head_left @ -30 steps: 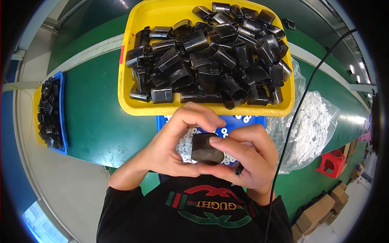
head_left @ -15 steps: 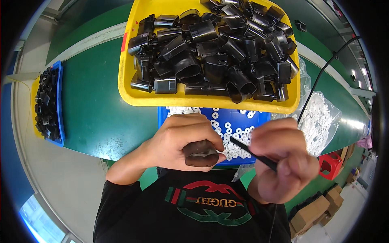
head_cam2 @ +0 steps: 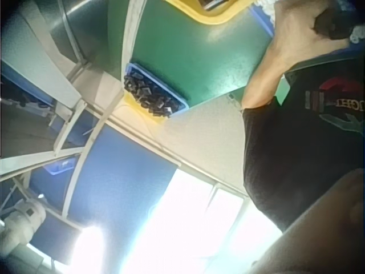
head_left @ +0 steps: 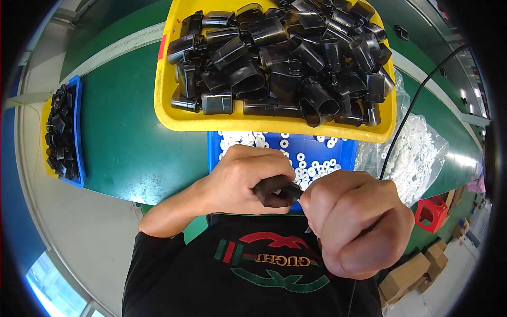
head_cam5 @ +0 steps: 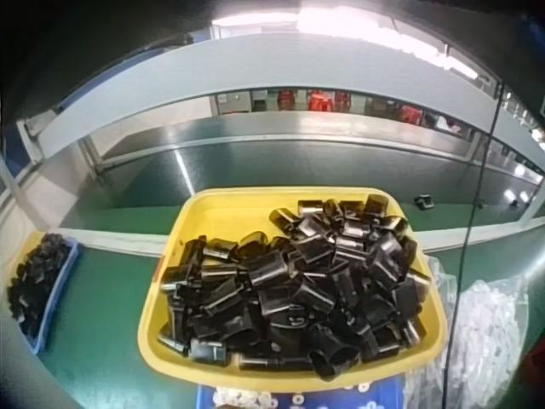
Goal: The person repeatedly picks up black plastic components from a yellow bin and inserts small white washers into them using a thin metal tool. The person works at a green table in a factory setting, handling the parts one by one.
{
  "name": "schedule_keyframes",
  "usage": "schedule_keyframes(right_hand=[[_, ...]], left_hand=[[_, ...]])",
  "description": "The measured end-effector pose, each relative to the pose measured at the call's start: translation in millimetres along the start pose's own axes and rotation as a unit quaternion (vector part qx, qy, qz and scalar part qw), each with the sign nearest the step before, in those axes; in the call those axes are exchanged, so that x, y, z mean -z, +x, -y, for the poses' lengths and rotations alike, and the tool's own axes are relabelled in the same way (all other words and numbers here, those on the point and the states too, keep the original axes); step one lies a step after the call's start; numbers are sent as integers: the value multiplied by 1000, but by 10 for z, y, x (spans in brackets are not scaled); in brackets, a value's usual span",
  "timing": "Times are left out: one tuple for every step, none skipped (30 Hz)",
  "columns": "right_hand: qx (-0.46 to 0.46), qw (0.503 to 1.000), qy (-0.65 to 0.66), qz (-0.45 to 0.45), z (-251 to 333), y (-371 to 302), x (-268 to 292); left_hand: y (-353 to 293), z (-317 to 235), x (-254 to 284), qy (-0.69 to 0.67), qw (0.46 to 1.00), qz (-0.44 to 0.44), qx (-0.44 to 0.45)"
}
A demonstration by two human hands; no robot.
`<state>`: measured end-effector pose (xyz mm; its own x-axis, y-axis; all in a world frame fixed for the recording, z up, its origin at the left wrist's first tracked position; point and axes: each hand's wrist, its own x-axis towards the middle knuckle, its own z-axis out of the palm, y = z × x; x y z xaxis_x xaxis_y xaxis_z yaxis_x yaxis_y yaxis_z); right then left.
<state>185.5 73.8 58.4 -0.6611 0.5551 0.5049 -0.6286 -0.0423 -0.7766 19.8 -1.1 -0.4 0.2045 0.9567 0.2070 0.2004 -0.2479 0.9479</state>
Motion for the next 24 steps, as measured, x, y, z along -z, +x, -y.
schedule_keyframes(right_hand=[[2, 1000, -8, 0, -14, -9, 0], [4, 1000, -11, 2, -19, -12, 0], [6, 1000, -15, 5, -30, -15, 3], [9, 1000, -14, 9, -36, -16, 9], [11, 1000, -12, 12, -46, -13, 7], [15, 1000, -11, 16, -54, -10, 10], [18, 1000, -8, 18, -63, -5, 7], [17, 1000, -8, 18, -65, -3, 5], [16, 1000, -8, 19, -65, -1, 1], [10, 1000, -11, 17, -56, -4, -4], [20, 1000, -16, 9, -71, -5, -18], [29, 999, -22, 1, -92, -18, -27], [54, 998, -30, -13, -169, -37, -63], [69, 997, -29, -26, -220, -53, -84], [84, 995, -29, -40, -263, -64, -113], [89, 994, -18, -53, -285, -71, -131], [82, 994, -29, -65, -291, -87, -138], [75, 994, -35, -76, -309, -104, -149], [57, 993, -61, -85, -308, -135, -165], [35, 994, -59, -88, -287, -127, -161], [12, 994, -60, -93, -253, -121, -159], [-10, 993, -61, -96, -224, -108, -154], [-8, 991, -47, -125, -247, -116, -181], [11, 989, -43, -140, -242, -129, -185]], left_hand=[[8, -9, -1, -3, 1000, -2, -3], [11, -12, -5, -5, 1000, -2, -3], [11, -10, -8, -8, 1000, -1, -2], [8, -8, -9, -10, 1000, -1, -1], [1, -6, -5, -10, 1000, 0, -1], [2, -2, -6, -11, 1000, 1, -2], [1, 2, -8, -12, 1000, 2, -3], [0, 10, -14, -17, 1000, -3, -8], [-5, 16, -21, -21, 1000, -8, -13], [-11, 17, -22, -26, 999, -13, -17], [-10, 8, -9, -13, 1000, -8, -17], [-5, 5, 4, -1, 1000, -2, -17], [-2, -2, 17, 10, 1000, 4, -16], [-2, -15, 31, 21, 1000, 2, -14], [5, -39, 54, 32, 999, 0, -13], [10, -52, 65, 43, 999, -2, -12], [13, -51, 61, 49, 999, -7, -14], [10, -45, 65, 60, 998, -14, -16], [5, -39, 69, 71, 997, -19, -17], [-9, -28, 74, 67, 997, -21, -14], [-11, -12, 76, 61, 998, -20, -13], [-7, -11, 85, 55, 998, -20, -12], [-3, -35, 105, 60, 998, -17, -13], [-13, -60, 123, 64, 998, -16, -11]])
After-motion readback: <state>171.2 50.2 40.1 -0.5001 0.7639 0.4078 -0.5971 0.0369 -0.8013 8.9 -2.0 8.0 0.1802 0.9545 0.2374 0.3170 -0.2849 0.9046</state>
